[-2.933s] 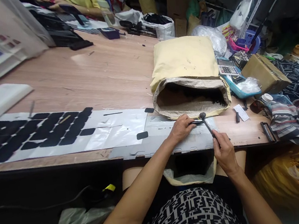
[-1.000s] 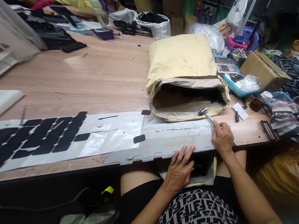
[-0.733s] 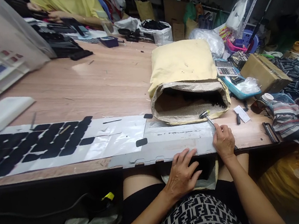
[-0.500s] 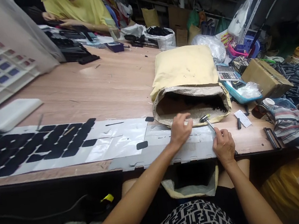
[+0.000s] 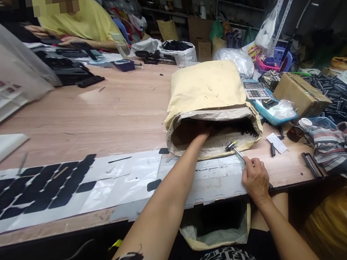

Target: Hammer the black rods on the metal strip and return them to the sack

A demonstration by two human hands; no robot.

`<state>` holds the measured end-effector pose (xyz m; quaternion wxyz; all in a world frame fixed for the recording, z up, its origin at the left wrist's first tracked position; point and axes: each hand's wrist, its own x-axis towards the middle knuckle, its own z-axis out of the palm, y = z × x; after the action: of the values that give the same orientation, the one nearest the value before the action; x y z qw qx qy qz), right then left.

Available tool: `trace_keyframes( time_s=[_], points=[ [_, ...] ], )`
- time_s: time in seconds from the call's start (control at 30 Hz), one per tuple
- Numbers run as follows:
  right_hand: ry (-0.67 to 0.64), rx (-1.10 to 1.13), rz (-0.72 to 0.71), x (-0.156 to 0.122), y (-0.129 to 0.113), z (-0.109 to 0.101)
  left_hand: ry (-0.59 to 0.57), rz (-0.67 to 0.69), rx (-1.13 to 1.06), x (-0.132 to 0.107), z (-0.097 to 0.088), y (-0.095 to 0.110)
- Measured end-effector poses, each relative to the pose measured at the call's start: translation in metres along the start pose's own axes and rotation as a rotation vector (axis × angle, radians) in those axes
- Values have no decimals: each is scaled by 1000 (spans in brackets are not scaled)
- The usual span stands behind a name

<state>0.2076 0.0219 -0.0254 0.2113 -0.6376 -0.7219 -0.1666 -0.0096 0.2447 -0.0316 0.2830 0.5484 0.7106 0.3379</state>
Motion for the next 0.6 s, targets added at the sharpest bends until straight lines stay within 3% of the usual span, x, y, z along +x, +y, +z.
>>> trace_keyframes(
  time_s=[0.33,0.47,0.6],
  points=[
    [5,-31,-1,0,0,0,23,11,-44,-51,-34,-20],
    [-1,-35,9,1,0,0,-32,-75,-23,-48,-33,-6],
    [-13,-31,18,1,1,2,-24,-37,15,-33,-23,4]
  ],
)
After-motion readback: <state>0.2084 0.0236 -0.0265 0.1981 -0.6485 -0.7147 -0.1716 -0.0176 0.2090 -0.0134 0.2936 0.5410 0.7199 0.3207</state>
